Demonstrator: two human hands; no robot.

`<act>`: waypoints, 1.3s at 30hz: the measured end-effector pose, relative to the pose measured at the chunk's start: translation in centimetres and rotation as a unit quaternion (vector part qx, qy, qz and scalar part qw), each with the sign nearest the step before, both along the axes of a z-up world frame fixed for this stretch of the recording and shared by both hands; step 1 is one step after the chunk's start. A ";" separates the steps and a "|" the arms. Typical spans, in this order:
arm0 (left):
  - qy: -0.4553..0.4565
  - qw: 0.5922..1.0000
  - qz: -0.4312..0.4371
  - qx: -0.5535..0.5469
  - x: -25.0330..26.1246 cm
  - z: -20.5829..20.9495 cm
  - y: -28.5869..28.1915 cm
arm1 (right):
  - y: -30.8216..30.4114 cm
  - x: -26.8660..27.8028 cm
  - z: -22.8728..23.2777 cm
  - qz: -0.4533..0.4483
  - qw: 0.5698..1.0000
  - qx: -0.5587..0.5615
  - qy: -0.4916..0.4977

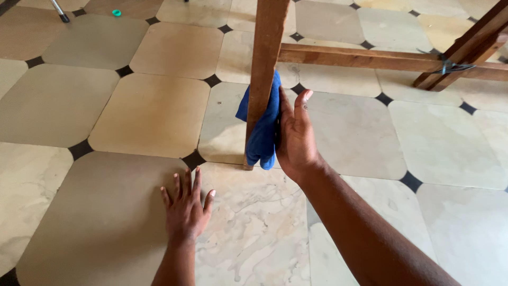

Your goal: The person wipes the surface and legs of a wooden table using a blue cloth. They systematically clean the tabletop edges, the vertical legs, and the horizontal crossbars, moving around the table to reach different sections.

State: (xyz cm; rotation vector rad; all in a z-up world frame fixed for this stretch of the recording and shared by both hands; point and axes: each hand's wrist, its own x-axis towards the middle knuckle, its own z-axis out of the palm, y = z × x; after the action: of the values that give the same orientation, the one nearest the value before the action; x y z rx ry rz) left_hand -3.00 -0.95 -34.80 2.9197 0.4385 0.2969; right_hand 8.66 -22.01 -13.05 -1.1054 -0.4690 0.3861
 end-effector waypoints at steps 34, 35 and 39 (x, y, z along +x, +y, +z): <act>-0.211 0.909 -0.145 -0.330 0.9 29.6 -9.5 | -6.1 -8.0 4.6 -0.010 0.975 -0.219 0.041; -0.210 0.898 -0.143 -0.359 0.5 30.0 -9.8 | -7.0 -9.0 5.0 -0.004 0.967 -0.254 0.034; -0.237 0.834 -0.172 -0.469 -2.0 33.0 -11.3 | -9.8 -13.6 7.4 -0.003 0.939 -0.339 -0.046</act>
State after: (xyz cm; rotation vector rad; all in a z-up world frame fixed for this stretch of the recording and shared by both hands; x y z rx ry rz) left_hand -5.04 -12.22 -1.85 1.8154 -0.0457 0.5404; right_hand -4.89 -31.82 -5.69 -1.8017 -0.4225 0.5094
